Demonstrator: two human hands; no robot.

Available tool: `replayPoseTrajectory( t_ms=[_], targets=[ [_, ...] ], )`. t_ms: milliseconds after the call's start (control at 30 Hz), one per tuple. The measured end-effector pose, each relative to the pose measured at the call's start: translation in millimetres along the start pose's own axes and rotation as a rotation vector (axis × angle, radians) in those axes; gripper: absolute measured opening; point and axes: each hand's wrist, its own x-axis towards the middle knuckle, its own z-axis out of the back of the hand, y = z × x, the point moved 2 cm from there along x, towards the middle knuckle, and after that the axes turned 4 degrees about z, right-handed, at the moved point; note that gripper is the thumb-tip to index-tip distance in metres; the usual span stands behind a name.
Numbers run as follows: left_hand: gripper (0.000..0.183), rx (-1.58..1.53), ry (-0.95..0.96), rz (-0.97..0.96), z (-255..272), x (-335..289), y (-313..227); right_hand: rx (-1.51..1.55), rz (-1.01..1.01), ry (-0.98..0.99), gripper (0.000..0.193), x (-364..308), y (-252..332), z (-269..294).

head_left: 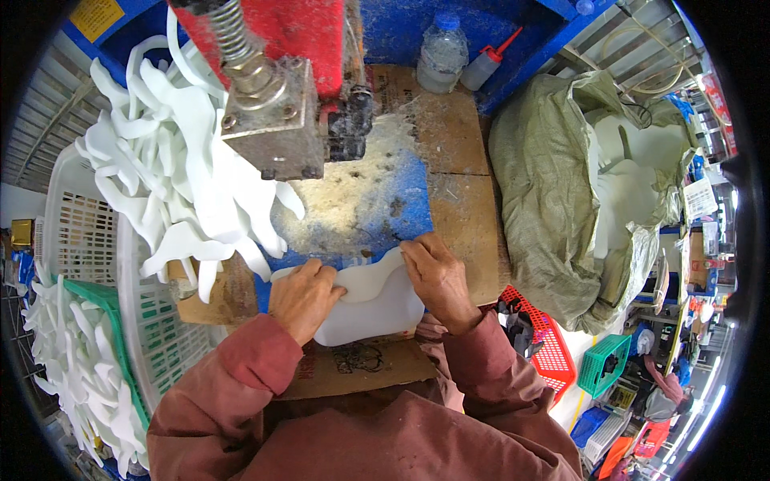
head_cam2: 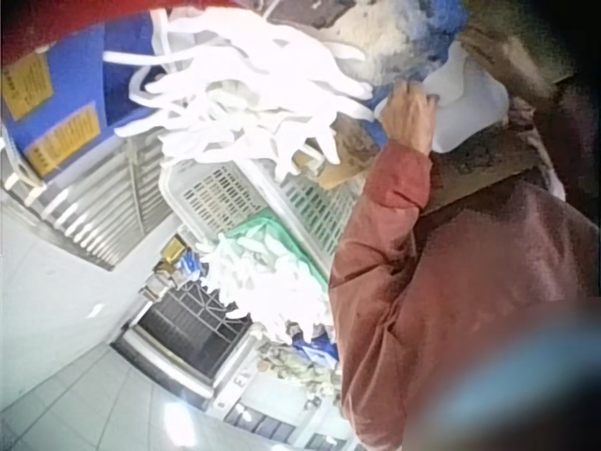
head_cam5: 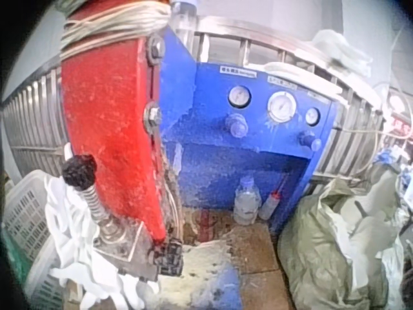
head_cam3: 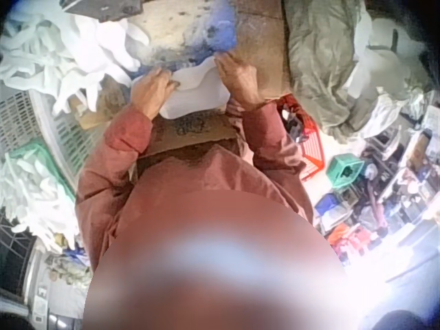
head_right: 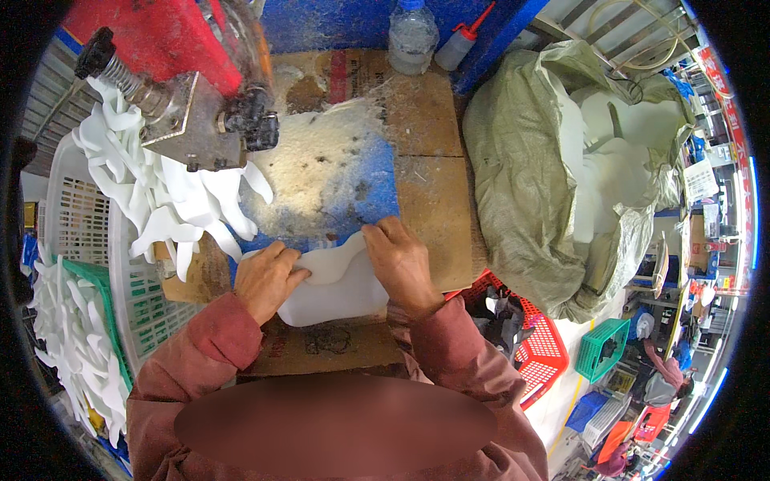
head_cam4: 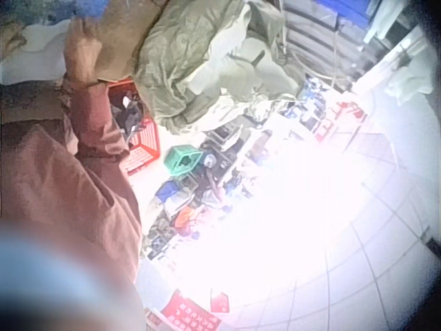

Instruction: The person repeatedly picks white foam pieces from a large sack, places them under a press to trim edges, and then removes and discards the trimmed pieces. The cycle repeats with each piece handled individually.

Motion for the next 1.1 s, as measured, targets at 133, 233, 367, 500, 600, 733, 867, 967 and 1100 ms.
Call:
replayPoseTrajectory(
  t_ms=[133,233,367,500,600,733,867,967,1100],
  targets=[
    [0.024,0.011,0.054,0.005,8,-2,-5,-0.068,0.020,0.046,0.027,0,-1,0],
    [0.037,-0.028,0.020,0.041,18,-6,-14,-0.078,0.021,0.024,0.022,1,1,-1],
    [0.042,-0.113,-0.038,-0.258,-3,7,-50,-0.092,-0.064,-0.072,0.018,-2,7,3],
    [0.040,-0.009,0.086,-0.262,-27,22,-57,0.189,-0.264,-0.100,0.020,-15,3,17],
    [0.039,-0.022,0.069,-0.240,-32,22,-54,0.311,-0.352,-0.118,0.018,-23,-4,19],
    [0.040,-0.021,0.072,-0.230,-32,20,-54,0.470,-0.460,-0.182,0.012,-27,-15,9],
    [0.041,0.008,0.071,-0.236,-32,21,-58,0.400,-0.456,-0.240,0.011,-25,-20,3],
    [0.042,0.023,0.068,-0.224,-32,20,-59,0.252,-0.398,-0.244,0.013,-22,-19,3],
    [0.043,0.031,0.077,-0.215,-31,19,-60,0.138,-0.286,-0.285,0.011,-17,-17,1]
  ],
)
